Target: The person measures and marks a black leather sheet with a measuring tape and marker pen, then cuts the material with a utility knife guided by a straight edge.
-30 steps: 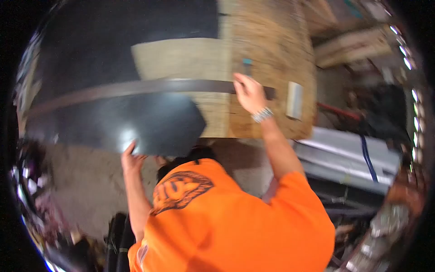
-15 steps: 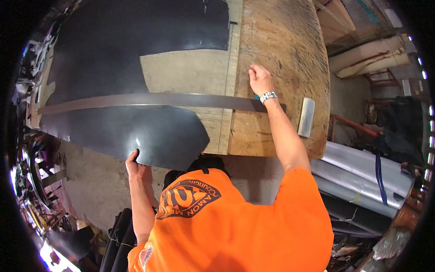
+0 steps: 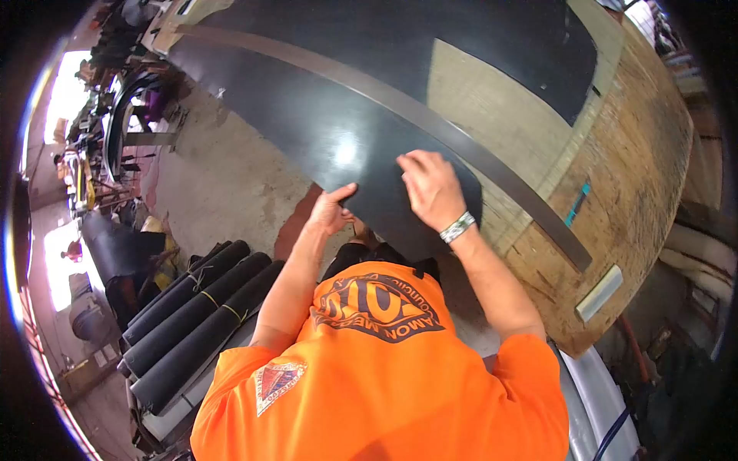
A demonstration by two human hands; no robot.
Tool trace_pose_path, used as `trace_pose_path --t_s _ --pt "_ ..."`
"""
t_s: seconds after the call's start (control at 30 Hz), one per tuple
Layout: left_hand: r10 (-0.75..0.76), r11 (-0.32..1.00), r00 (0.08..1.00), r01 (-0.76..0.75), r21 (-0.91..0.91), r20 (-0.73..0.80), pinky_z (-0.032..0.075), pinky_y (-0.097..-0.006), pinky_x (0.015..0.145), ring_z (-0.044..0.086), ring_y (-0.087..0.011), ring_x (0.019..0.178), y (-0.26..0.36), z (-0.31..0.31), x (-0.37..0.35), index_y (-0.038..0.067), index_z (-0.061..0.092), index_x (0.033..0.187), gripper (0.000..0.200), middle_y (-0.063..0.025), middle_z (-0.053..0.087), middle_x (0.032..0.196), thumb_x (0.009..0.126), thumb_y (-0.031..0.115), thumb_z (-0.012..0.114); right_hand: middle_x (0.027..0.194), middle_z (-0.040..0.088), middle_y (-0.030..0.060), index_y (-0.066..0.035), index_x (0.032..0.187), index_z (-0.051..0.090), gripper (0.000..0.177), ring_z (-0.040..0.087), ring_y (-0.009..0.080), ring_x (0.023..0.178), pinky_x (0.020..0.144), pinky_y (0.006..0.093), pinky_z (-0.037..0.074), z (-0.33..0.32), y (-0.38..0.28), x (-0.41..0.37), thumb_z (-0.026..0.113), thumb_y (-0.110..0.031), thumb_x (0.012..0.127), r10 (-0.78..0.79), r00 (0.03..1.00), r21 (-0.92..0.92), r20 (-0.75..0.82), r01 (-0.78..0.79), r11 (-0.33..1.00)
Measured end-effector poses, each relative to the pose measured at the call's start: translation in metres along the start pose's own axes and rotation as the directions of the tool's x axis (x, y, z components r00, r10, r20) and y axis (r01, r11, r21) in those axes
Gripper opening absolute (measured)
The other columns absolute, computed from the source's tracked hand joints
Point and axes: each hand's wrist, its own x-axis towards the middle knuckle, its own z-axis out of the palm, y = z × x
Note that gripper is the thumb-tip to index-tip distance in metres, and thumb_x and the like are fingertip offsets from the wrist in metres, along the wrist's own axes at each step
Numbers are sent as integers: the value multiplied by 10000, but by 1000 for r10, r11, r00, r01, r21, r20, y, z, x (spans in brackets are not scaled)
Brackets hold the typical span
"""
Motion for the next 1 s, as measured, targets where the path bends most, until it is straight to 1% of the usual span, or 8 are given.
trace_pose_path --t_s 0.07,0.23,0.33,0.53,0.7,0.77,0.8,1.0 --pt "28 998 997 -24 49 -74 293 -270 430 398 -104 465 4 6 -9 122 566 952 337 -30 584 776 813 206 861 1347 580 149 -84 1271 661 371 549 347 1227 1009 467 445 42 -22 1 667 -129 903 12 997 -81 70 -6 997" --pt "-106 984 955 62 165 276 260 -262 431 404 -77 471 16 -23 2 97 659 983 237 28 548 679 872 231 820 1486 510 147 -149 1337 655 420 491 378 1316 1094 523 385 80 -52 0 662 -190 919 108 994 -295 34 -93 951" --pt "-348 740 865 16 673 361 270 -246 434 358 -57 480 39 -71 21 90 671 1035 194 31 522 693 944 243 748 1517 494 125 -159 1370 630 439 462 369 1377 1132 536 365 89 -63 -6 647 -179 931 161 987 -358 16 -145 923" --pt "-46 761 990 -53 646 135 514 -261 779 654 -135 943 120 -238 5 -9 728 1152 262 -58 716 1073 979 175 658 1539 471 139 -135 1404 592 470 433 388 1414 1162 545 350 115 -98 -8 641 -253 952 377 922 -421 -85 -377 825" --pt "105 497 963 167 852 -250 504 -357 648 639 -156 683 188 -400 1 -36 764 972 261 -68 706 733 879 207 738 1550 452 170 -91 1430 555 557 421 413 1418 1156 547 354 130 -123 4 662 -351 950 461 880 -483 -111 -453 749" --pt "248 197 965 33 980 -82 497 -410 617 647 -211 605 201 -458 7 -70 739 828 293 -148 678 629 843 222 754 1560 428 190 -89 1468 516 626 404 428 1427 1159 538 344 138 -123 7 666 -399 944 471 874 -495 -122 -465 734" --pt "321 95 947 -16 995 -16 436 -384 501 556 -181 488 211 -468 6 -46 699 652 265 -91 578 535 801 173 702 1558 429 190 -85 1469 514 638 405 430 1425 1157 536 345 147 -123 12 677 -396 937 481 864 -514 -151 -484 708" --pt "62 -71 965 -251 965 256 549 -471 731 708 -389 764 296 -367 -3 3 744 812 230 -229 699 765 812 233 737 1542 414 258 -33 1473 496 688 379 435 1437 1174 502 317 144 -143 34 719 -351 905 571 807 -470 -150 -566 677"
